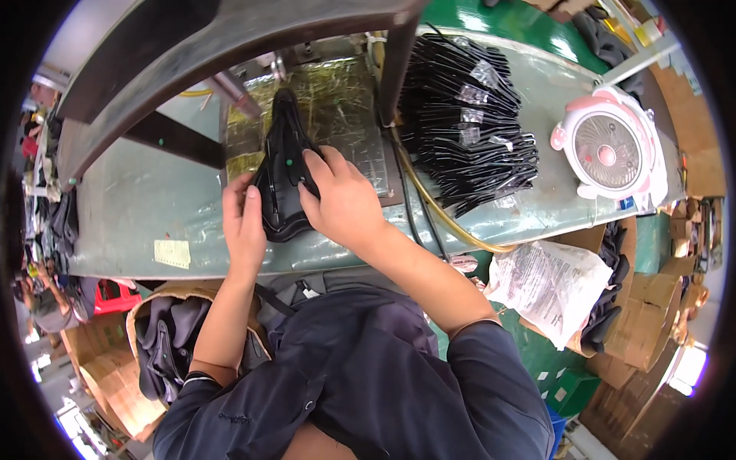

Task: Assemble bicycle seats by checking components and operating a press machine.

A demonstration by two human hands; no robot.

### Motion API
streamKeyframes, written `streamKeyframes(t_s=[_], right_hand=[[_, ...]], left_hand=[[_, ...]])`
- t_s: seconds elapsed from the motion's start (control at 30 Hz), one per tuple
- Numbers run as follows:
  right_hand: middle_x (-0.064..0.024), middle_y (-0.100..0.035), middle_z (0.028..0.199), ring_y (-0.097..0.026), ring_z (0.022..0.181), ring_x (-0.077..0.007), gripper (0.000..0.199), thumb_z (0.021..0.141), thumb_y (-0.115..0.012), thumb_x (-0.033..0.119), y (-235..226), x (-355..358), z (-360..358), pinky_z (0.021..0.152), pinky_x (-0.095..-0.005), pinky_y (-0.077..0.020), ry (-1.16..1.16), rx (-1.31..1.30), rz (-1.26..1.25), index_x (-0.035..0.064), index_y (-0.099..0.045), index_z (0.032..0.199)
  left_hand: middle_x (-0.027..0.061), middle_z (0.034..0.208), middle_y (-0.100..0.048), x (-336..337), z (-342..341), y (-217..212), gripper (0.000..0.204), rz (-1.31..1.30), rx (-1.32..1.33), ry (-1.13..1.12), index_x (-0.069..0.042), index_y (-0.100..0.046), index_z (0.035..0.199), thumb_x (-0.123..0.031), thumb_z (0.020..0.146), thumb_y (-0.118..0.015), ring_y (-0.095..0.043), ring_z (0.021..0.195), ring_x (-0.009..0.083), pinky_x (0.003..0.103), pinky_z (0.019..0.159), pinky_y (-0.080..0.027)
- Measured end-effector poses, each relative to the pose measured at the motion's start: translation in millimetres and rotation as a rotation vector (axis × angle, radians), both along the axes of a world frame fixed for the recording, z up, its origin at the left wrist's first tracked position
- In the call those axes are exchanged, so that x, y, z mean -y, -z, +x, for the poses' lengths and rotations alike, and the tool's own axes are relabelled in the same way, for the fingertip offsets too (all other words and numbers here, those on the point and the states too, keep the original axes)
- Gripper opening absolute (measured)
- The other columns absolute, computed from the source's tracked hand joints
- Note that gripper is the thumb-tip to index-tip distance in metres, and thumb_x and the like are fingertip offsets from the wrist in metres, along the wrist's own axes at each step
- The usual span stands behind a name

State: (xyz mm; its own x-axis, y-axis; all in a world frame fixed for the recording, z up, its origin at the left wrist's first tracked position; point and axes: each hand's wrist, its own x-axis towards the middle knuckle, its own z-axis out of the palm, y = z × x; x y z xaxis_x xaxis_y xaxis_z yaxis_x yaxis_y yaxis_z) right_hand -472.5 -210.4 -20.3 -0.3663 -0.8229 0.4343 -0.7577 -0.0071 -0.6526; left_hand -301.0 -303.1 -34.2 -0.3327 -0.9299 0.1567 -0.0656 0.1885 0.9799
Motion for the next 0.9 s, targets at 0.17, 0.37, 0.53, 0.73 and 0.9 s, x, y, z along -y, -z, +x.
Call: streamKeyframes(t_s=[0.17,0.37,0.53,0.73,0.9], right_hand=[[-0.0224,-0.069,0.123,-0.072,0.101,-0.0419,0.046,0.083,-0.076,0.014,6.2,26.8,-15.8,0.088,-0.0469,-0.0611,0.096,-0.056,-0.115,0.0014,-0.070,0.127],[-0.0223,-0.070,0.122,-0.072,0.099,-0.0402,0.048,0.083,-0.077,0.017,13.7,63.9,-31.9,0.083,-0.0454,-0.0618,0.131,-0.168,-0.237,0.0046,-0.070,0.129],[-0.0269,-0.069,0.124,-0.071,0.105,-0.0448,0.062,0.089,-0.080,0.027,12.7,60.2,-30.1,0.088,-0.0463,-0.0610,0.125,0.001,-0.246,-0.0054,-0.061,0.138],[-0.0321,-0.067,0.127,-0.069,0.111,-0.0493,0.077,0.091,-0.080,0.038,-1.2,52.0,-25.0,0.096,-0.0503,-0.0582,0.102,0.060,-0.126,-0.0101,-0.051,0.144],[-0.0308,-0.070,0.129,-0.070,0.117,-0.0463,0.067,0.096,-0.076,0.036,-8.9,47.7,-25.0,0.100,-0.0470,-0.0572,0.046,0.167,-0.075,-0.0066,-0.056,0.144]], left_hand=[[0.0244,0.131,-0.069,24.0,-38.1,-13.9,0.017,-0.737,0.403,0.025,0.002,-0.070,0.087,-0.012,0.093,-0.078,-0.070,0.108,0.0409,0.043,0.091,-0.058],[0.0237,0.126,-0.071,66.9,-58.5,3.8,0.026,-0.885,0.232,-0.039,0.003,-0.062,0.074,-0.005,0.091,-0.079,-0.073,0.095,0.0372,0.041,0.080,-0.059],[0.0233,0.132,-0.069,59.2,-56.3,7.0,0.021,-0.785,0.250,-0.044,-0.001,-0.066,0.097,-0.011,0.088,-0.083,-0.072,0.105,0.0391,0.042,0.087,-0.058],[0.0240,0.140,-0.061,52.8,-46.5,-1.5,0.053,-0.783,0.255,-0.112,-0.002,-0.058,0.125,-0.017,0.084,-0.086,-0.062,0.125,0.0450,0.050,0.105,-0.051],[0.0163,0.129,-0.068,55.3,-33.9,-14.5,0.046,-0.562,0.334,-0.026,-0.006,-0.062,0.124,-0.013,0.082,-0.079,-0.069,0.113,0.0417,0.045,0.094,-0.057]])
